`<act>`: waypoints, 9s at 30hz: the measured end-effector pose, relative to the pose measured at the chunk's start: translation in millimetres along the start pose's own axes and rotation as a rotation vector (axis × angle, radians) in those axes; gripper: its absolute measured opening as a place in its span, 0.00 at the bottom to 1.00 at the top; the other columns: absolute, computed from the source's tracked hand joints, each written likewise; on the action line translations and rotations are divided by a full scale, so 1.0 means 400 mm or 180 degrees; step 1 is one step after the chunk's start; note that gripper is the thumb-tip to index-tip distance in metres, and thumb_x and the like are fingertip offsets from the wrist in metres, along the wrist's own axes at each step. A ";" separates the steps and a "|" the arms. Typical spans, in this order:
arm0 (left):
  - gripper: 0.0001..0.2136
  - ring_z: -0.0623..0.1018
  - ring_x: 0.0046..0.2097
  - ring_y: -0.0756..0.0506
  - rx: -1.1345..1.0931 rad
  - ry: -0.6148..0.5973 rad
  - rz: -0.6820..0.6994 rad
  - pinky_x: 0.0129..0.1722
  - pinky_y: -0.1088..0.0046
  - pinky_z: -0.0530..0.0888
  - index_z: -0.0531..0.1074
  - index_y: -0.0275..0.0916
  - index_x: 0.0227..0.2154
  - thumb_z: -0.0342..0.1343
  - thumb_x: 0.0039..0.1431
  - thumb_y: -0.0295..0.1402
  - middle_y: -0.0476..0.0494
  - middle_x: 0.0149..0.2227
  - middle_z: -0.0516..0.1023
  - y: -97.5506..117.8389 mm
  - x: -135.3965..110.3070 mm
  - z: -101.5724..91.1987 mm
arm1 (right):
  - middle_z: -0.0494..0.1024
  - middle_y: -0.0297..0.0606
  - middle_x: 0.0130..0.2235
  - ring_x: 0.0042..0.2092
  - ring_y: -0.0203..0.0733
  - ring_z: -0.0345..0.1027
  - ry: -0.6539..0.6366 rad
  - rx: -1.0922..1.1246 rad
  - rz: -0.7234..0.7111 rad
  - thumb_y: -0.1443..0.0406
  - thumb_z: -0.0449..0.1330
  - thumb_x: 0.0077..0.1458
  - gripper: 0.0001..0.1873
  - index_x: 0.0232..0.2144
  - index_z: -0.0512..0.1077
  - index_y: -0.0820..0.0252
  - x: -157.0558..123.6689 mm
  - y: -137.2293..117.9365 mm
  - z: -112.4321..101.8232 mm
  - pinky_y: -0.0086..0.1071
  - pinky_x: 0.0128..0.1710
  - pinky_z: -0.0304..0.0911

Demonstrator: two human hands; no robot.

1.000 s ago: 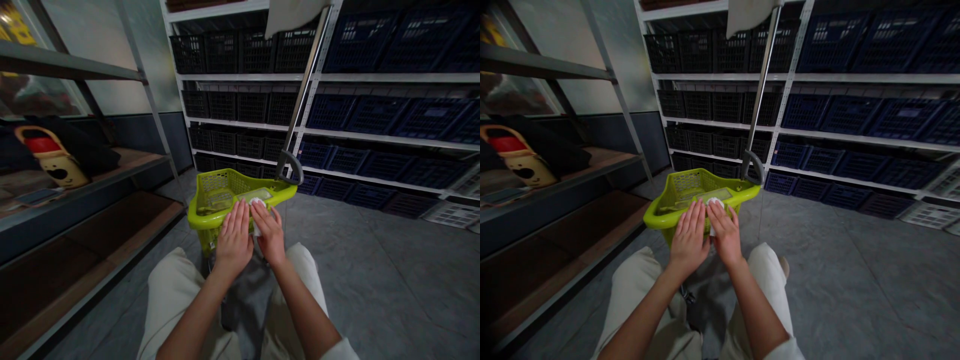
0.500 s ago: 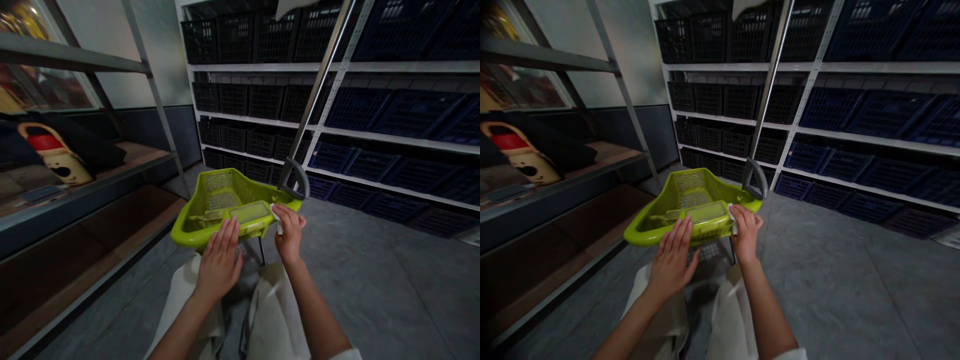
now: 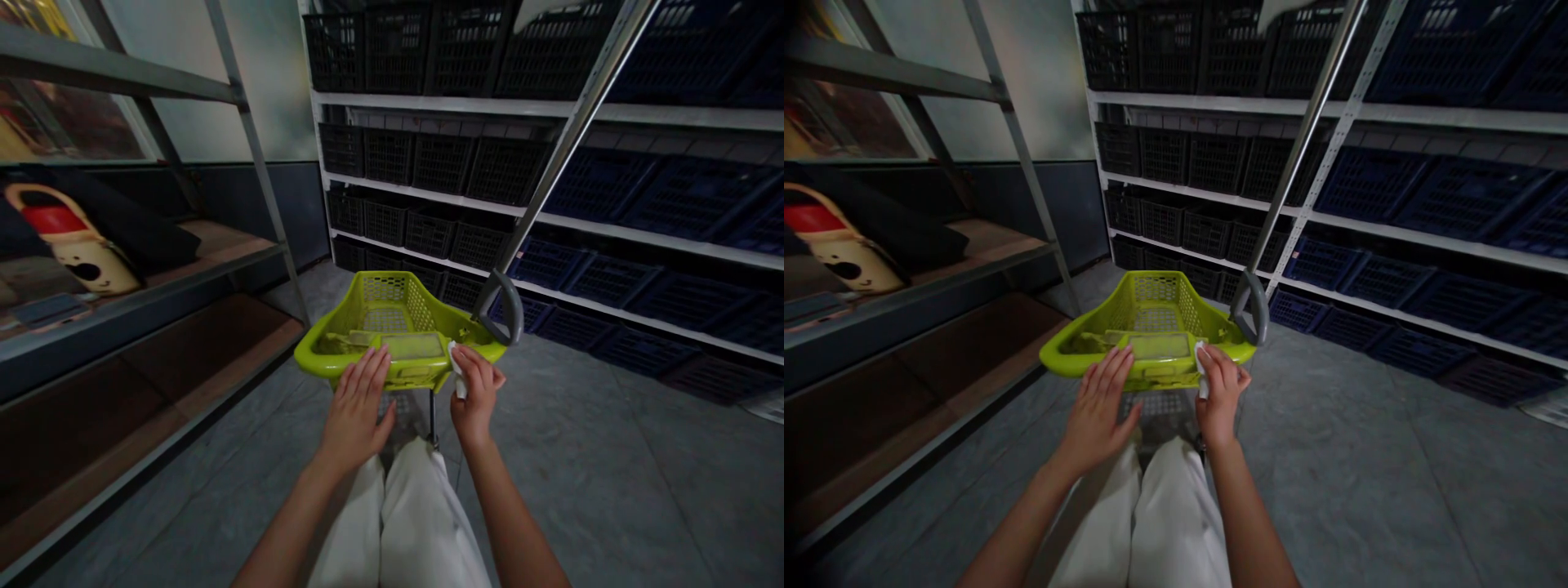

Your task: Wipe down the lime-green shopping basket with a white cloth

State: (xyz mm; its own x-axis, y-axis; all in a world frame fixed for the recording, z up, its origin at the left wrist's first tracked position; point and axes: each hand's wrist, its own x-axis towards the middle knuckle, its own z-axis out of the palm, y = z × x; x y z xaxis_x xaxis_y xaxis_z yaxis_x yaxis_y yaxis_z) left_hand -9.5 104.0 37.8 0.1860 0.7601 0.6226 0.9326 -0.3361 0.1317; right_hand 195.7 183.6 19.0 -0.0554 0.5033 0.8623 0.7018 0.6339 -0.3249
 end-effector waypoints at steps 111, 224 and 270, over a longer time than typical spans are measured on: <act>0.36 0.50 0.72 0.40 0.0004 0.0062 0.0150 0.69 0.57 0.53 0.38 0.32 0.70 0.47 0.63 0.28 0.36 0.71 0.50 0.025 -0.022 -0.007 | 0.69 0.39 0.63 0.65 0.42 0.60 -0.0240 -0.0935 0.0405 0.77 0.45 0.37 0.50 0.66 0.57 0.52 -0.045 -0.133 -0.058 0.53 0.67 0.26; 0.36 0.49 0.72 0.41 0.0221 0.0103 -0.0082 0.67 0.56 0.58 0.36 0.32 0.70 0.45 0.62 0.25 0.35 0.71 0.49 0.070 -0.012 0.013 | 0.67 0.41 0.64 0.67 0.41 0.56 -0.0646 -0.0351 -0.0205 0.78 0.47 0.40 0.49 0.68 0.53 0.55 -0.049 -0.232 0.006 0.47 0.69 0.28; 0.34 0.49 0.72 0.41 0.0411 -0.0240 0.0607 0.68 0.61 0.56 0.48 0.29 0.68 0.46 0.59 0.25 0.38 0.72 0.48 0.161 0.009 -0.012 | 0.70 0.38 0.63 0.63 0.44 0.63 -0.0320 -0.0795 0.0075 0.78 0.45 0.36 0.52 0.67 0.56 0.48 -0.090 -0.122 -0.120 0.46 0.63 0.38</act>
State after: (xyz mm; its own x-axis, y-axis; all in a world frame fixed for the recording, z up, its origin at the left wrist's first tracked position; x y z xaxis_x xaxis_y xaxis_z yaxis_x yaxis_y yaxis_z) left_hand 49.8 82.6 52.2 0.3805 0.7308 0.5668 0.9093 -0.4073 -0.0854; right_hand 197.5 106.3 22.3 -0.0985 0.5799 0.8087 0.8566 0.4631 -0.2278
